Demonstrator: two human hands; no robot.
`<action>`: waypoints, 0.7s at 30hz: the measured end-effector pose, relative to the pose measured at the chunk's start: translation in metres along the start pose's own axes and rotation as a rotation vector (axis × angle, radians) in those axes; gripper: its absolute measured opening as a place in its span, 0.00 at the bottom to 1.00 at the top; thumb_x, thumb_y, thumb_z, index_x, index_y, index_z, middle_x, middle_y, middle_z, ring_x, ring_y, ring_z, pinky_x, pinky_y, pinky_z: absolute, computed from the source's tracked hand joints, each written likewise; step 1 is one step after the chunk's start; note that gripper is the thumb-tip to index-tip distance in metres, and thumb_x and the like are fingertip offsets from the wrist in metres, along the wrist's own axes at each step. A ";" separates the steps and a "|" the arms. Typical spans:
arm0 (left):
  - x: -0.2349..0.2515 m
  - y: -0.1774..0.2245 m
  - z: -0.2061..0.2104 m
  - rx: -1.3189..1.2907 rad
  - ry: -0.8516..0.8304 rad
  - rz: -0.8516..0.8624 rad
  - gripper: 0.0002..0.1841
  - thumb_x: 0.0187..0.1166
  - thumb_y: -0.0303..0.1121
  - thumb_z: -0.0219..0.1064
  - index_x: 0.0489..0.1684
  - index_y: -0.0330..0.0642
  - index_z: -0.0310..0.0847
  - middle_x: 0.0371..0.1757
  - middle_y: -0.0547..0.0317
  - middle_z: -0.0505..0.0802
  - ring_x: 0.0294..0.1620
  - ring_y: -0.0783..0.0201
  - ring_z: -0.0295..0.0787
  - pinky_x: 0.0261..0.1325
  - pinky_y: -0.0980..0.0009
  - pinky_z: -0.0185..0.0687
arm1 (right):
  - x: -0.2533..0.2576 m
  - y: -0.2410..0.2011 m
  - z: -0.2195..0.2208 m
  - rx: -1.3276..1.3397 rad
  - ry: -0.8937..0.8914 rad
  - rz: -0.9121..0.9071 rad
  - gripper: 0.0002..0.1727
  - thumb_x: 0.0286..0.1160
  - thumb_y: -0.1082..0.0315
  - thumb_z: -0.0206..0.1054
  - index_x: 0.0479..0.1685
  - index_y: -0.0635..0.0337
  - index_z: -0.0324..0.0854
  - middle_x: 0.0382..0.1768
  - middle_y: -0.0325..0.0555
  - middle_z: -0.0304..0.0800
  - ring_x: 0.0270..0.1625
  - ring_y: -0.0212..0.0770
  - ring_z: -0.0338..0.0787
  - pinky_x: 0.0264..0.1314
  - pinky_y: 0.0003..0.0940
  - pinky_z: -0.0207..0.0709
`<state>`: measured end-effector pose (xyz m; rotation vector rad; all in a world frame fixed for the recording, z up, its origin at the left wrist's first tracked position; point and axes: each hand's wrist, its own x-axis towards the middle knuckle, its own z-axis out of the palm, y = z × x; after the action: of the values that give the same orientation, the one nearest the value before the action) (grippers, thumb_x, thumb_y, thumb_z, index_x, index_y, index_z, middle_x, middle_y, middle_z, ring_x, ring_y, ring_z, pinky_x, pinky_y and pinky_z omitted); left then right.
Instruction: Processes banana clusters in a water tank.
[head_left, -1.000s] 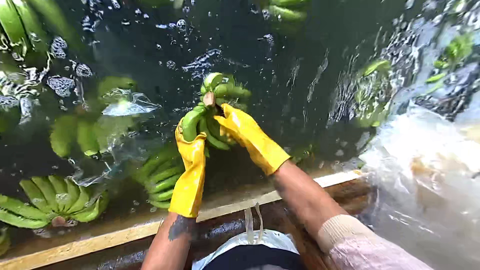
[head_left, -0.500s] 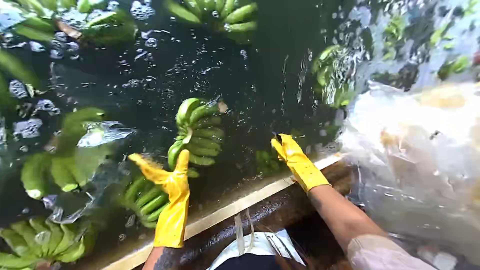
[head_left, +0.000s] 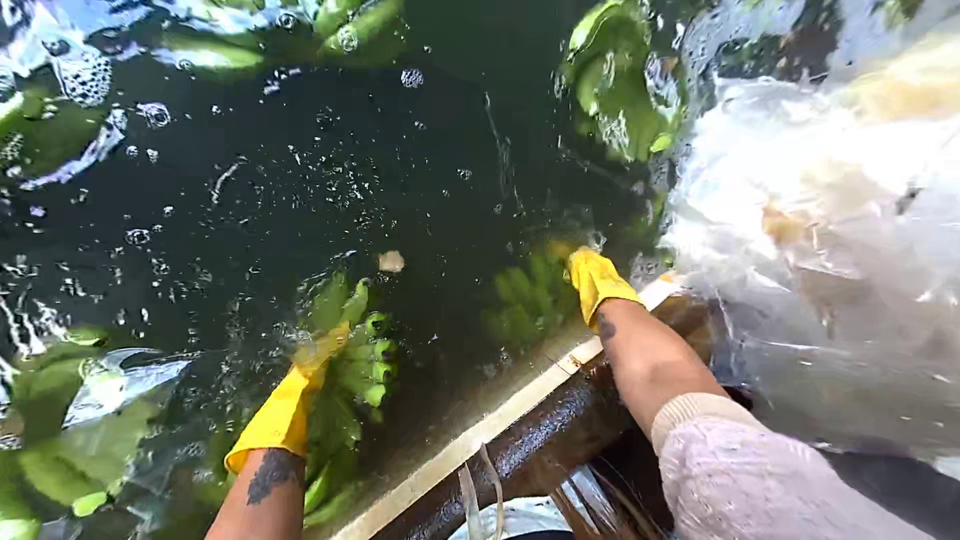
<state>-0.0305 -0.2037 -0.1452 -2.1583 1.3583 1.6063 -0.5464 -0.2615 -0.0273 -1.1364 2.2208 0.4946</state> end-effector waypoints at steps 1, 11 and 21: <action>-0.007 0.000 0.003 0.078 0.000 -0.029 0.31 0.88 0.53 0.57 0.79 0.36 0.74 0.79 0.37 0.80 0.83 0.44 0.72 0.85 0.46 0.65 | 0.002 0.000 -0.001 0.024 -0.018 0.021 0.22 0.90 0.60 0.55 0.71 0.64 0.81 0.70 0.65 0.83 0.76 0.64 0.80 0.78 0.66 0.71; -0.101 -0.012 0.038 0.118 0.176 -0.320 0.39 0.83 0.64 0.56 0.78 0.36 0.76 0.73 0.32 0.84 0.78 0.36 0.77 0.80 0.36 0.68 | -0.009 -0.058 -0.010 0.773 -0.251 -0.080 0.30 0.81 0.44 0.67 0.81 0.38 0.72 0.41 0.45 0.87 0.19 0.36 0.77 0.21 0.35 0.79; -0.119 -0.061 0.064 -0.335 0.322 -0.389 0.39 0.77 0.61 0.68 0.77 0.38 0.75 0.68 0.41 0.88 0.70 0.49 0.85 0.75 0.46 0.78 | -0.036 -0.053 0.053 0.801 -0.367 0.043 0.37 0.79 0.31 0.59 0.78 0.46 0.75 0.57 0.46 0.90 0.48 0.41 0.90 0.47 0.43 0.87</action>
<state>-0.0352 -0.0631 -0.0989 -2.7576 0.6866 1.4589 -0.4685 -0.2398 -0.0471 -0.5186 1.8329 -0.1719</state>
